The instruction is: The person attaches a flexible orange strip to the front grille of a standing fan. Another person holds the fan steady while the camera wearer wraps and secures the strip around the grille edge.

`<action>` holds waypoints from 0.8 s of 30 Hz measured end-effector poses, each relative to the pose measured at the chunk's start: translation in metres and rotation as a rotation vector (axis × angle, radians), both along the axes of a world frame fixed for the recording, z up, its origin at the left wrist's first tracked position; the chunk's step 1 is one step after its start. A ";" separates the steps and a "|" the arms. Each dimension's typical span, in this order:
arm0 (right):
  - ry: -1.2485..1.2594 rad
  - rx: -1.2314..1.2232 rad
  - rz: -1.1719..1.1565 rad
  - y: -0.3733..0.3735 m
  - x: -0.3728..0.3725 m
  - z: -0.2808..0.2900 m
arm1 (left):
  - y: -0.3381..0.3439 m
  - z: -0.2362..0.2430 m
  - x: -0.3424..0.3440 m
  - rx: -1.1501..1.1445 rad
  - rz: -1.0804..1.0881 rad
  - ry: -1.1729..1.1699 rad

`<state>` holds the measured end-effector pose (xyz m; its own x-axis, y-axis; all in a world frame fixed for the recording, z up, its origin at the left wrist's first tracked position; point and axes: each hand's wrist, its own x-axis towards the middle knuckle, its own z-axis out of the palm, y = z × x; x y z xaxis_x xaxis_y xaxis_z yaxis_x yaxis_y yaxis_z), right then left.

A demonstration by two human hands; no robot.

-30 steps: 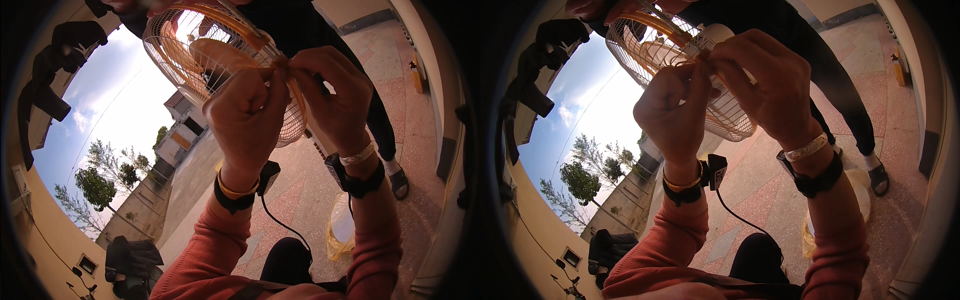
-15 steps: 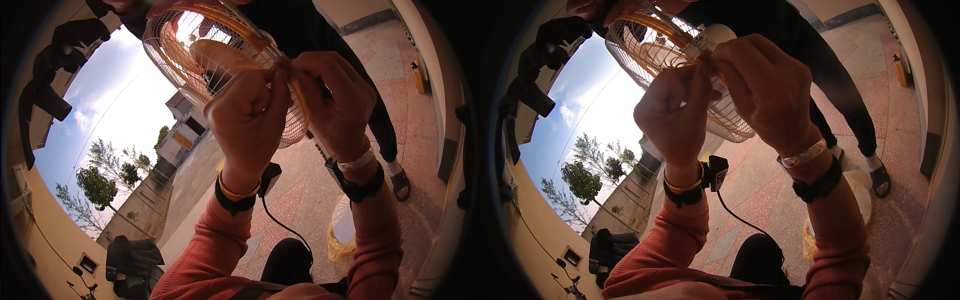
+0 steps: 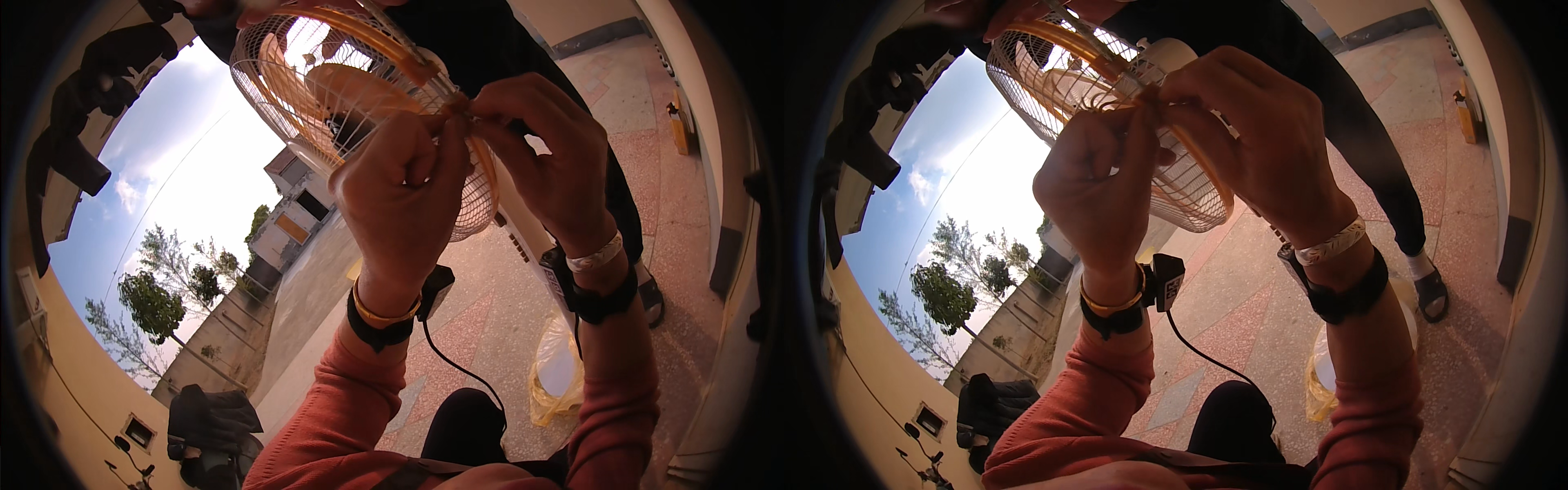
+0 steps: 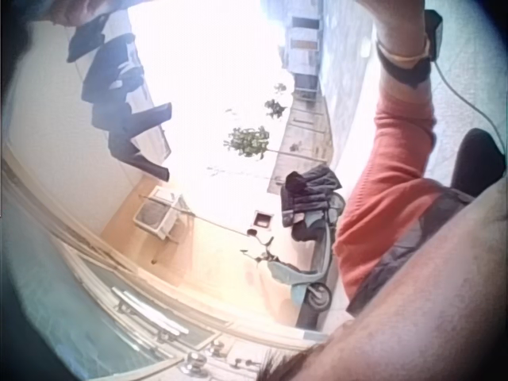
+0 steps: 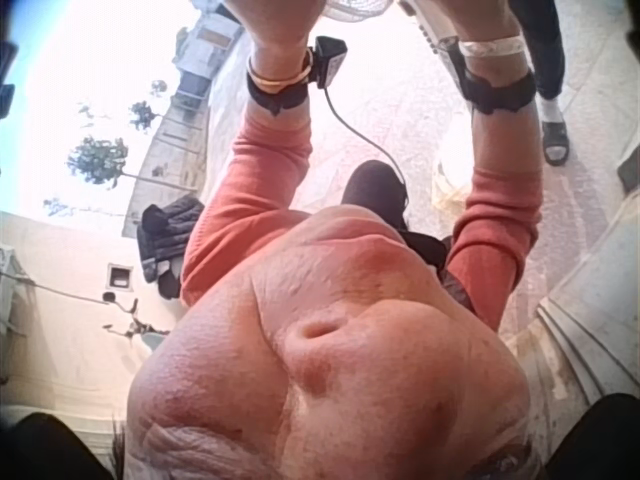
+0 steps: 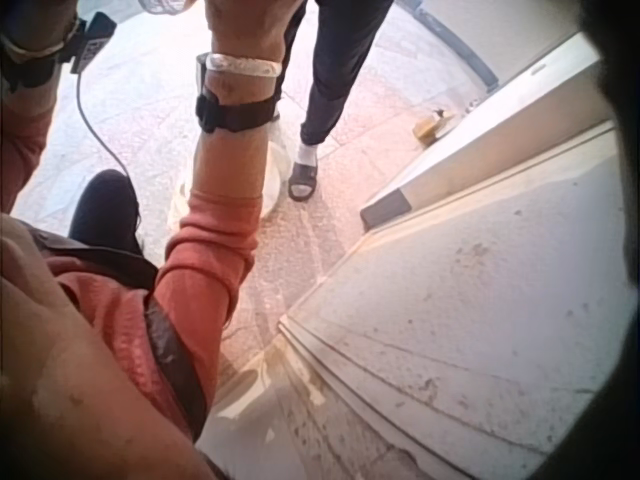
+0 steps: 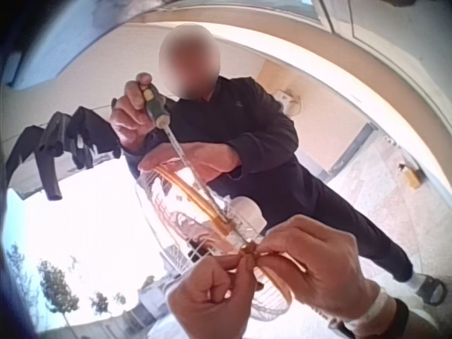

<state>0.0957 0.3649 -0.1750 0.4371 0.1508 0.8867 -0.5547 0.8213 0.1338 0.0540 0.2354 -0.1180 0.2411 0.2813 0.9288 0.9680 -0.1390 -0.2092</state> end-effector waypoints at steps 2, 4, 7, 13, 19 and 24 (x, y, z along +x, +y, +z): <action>-0.006 0.004 0.008 0.002 0.000 0.001 | 0.000 0.000 0.001 -0.007 0.000 -0.007; -0.018 0.003 0.048 0.003 0.002 0.001 | -0.001 0.000 0.001 -0.014 0.007 0.000; -0.025 0.005 0.031 0.001 0.004 0.001 | -0.002 0.000 0.001 -0.018 0.024 0.004; 0.058 -0.033 -0.100 -0.003 0.002 0.002 | -0.003 0.000 0.002 -0.036 0.065 0.021; 0.094 -0.017 -0.147 -0.005 0.000 0.003 | -0.006 0.001 0.003 -0.079 0.067 0.018; 0.054 0.024 -0.237 -0.003 0.006 0.003 | -0.004 0.002 -0.003 -0.028 0.015 0.022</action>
<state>0.1020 0.3623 -0.1717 0.5045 0.0177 0.8632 -0.3382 0.9239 0.1787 0.0514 0.2315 -0.1160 0.2569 0.3109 0.9150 0.9652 -0.1308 -0.2266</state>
